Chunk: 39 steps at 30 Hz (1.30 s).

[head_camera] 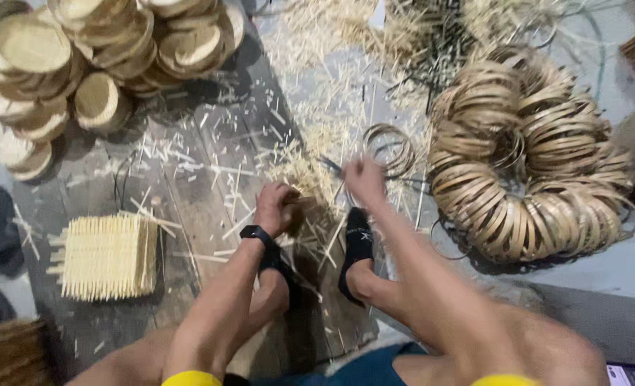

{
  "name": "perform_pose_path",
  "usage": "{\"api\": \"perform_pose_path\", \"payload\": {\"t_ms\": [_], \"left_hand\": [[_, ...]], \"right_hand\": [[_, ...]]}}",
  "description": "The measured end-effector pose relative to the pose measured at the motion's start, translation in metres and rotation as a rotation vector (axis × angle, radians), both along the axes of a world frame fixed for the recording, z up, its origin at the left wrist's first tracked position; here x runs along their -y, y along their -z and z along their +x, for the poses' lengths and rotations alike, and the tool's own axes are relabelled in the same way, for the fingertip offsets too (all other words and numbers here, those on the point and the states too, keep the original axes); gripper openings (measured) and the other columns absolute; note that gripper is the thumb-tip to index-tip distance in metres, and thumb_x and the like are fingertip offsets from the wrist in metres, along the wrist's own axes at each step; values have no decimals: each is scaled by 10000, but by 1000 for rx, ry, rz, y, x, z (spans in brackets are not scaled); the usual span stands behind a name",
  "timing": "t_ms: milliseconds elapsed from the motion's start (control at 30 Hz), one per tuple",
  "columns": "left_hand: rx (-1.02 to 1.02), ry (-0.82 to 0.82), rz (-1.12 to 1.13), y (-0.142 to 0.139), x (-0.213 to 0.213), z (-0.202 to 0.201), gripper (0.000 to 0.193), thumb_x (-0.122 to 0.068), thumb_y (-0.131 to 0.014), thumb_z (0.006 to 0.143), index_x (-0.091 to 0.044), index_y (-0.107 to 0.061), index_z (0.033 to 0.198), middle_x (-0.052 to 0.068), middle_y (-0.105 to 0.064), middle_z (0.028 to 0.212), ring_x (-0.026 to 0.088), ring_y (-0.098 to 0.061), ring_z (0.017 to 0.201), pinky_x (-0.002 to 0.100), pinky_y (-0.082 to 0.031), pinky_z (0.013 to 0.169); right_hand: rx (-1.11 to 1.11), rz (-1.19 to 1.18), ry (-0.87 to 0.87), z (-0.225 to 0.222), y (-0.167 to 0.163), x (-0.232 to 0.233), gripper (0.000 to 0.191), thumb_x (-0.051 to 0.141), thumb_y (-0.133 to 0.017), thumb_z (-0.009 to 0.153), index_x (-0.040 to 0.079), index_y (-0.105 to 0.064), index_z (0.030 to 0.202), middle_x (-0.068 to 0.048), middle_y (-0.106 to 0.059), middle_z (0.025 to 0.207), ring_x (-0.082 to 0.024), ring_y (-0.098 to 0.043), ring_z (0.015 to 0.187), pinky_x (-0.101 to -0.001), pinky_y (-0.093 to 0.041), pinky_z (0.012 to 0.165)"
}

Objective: The person sits on the floor of a bamboo workshop and assembles woven bamboo basket components. They use scissors to trim bamboo strips and rims, fit a woven bamboo panel into a round bamboo rim, press the rim into place, and stack the finished woven panels aside.

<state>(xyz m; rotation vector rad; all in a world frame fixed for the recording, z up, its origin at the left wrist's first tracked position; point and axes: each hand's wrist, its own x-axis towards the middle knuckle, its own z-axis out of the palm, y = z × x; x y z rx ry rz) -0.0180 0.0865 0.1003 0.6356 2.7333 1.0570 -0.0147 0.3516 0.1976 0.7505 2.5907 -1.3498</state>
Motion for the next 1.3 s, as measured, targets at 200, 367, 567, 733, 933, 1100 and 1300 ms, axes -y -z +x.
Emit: {"api": "perform_pose_path", "payload": {"t_ms": [200, 367, 567, 733, 933, 1100, 1300], "left_hand": [[-331, 263, -204, 15, 22, 76, 333, -116, -713, 684, -97, -668, 1013, 120, -621, 1079, 360, -580, 1100, 509, -436, 968], [-114, -114, -162, 18, 16, 88, 436, -169, -742, 828, -187, -648, 1254, 111, -585, 1255, 353, -538, 1210, 491, -417, 1036], [74, -572, -136, 18, -35, 51, 915, -342, -893, 642, -66, -462, 1400, 292, -431, 1371, 484, -396, 1288, 617, -287, 1103], [-66, -420, 41, 27, -24, 46, 720, -221, -853, 727, -201, -564, 1386, 227, -459, 1399, 404, -472, 1315, 545, -402, 1118], [-55, -100, -64, 24, -19, 25, 820, -186, -859, 624, -206, -589, 1399, 226, -451, 1449, 439, -435, 1340, 570, -382, 1146], [71, -345, -189, -1, -33, 34, 989, -311, -958, 599, -132, -498, 1456, 249, -387, 1455, 468, -336, 1364, 647, -268, 1077], [-58, -477, 52, 2, -52, 42, 846, -199, -887, 705, -108, -500, 1451, 203, -452, 1450, 429, -415, 1345, 543, -372, 1139]], "right_hand": [[100, 665, -714, -38, -69, -91, 259, 287, -640, 934, 61, -747, 1001, -192, -714, 985, -348, -698, 878, -496, -564, 798], [298, 399, -663, -5, 51, -99, 268, 313, -682, 906, 104, -772, 1048, -196, -752, 1043, -364, -729, 981, -477, -574, 906], [78, 505, -558, 12, 194, -82, 676, 212, -862, 628, -48, -571, 1180, -287, -628, 1163, -462, -601, 1083, -505, -496, 934], [383, 377, -653, -15, 205, -98, 741, 233, -893, 593, -42, -552, 1190, -267, -664, 1068, -426, -667, 979, -481, -549, 906], [594, 104, -516, 9, 136, -75, 711, 503, -891, 644, -55, -655, 1015, -256, -724, 973, -393, -718, 920, -471, -579, 848], [-65, 450, -749, 22, 102, -50, 592, 504, -763, 762, -15, -663, 1028, -236, -638, 954, -426, -631, 915, -499, -518, 806], [-42, 698, -810, 7, 113, -23, 578, 503, -752, 758, -27, -655, 968, -214, -623, 927, -386, -636, 890, -481, -541, 817]]}}
